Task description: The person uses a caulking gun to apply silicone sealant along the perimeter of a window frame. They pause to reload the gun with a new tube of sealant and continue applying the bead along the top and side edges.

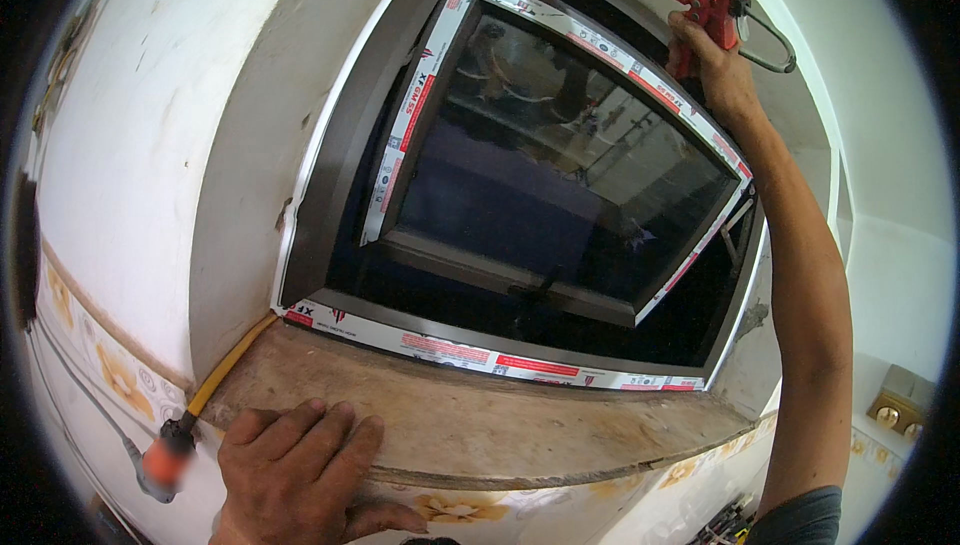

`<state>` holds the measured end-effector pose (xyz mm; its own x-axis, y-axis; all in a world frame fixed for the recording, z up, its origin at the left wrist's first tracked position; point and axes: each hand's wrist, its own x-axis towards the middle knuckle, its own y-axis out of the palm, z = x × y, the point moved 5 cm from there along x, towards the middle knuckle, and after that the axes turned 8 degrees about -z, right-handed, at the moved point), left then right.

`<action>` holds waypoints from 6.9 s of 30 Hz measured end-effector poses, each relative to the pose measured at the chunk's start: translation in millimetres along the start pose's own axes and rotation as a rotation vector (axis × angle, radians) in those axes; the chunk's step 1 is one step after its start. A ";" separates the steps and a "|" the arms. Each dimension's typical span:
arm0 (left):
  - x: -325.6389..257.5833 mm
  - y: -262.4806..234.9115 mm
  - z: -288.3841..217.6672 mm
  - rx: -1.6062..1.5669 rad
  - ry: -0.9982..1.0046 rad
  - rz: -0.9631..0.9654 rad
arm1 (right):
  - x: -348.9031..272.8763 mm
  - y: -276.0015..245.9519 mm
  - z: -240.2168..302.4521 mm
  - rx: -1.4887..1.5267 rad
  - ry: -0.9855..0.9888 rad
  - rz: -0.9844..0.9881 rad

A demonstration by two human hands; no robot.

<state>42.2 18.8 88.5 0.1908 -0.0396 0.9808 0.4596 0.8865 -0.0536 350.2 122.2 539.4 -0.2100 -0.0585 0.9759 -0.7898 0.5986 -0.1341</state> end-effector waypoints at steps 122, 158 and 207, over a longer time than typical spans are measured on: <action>498.6 199.4 -95.0 -1.724 -0.604 -0.369 | -61.7 -119.9 -23.4 -0.066 0.107 -0.016; 493.6 214.5 -144.7 -1.755 -0.660 -0.308 | -81.2 -160.2 -71.0 0.058 0.206 0.098; 496.3 266.5 -174.5 -2.350 -0.714 -0.399 | -61.0 -220.1 -4.4 -1.084 -0.486 0.210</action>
<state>410.8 155.0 528.3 -0.0543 0.5185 0.8533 0.2410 -0.8225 0.5151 539.4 -2.4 510.1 -0.6553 -0.0345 0.7546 0.1311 0.9786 0.1586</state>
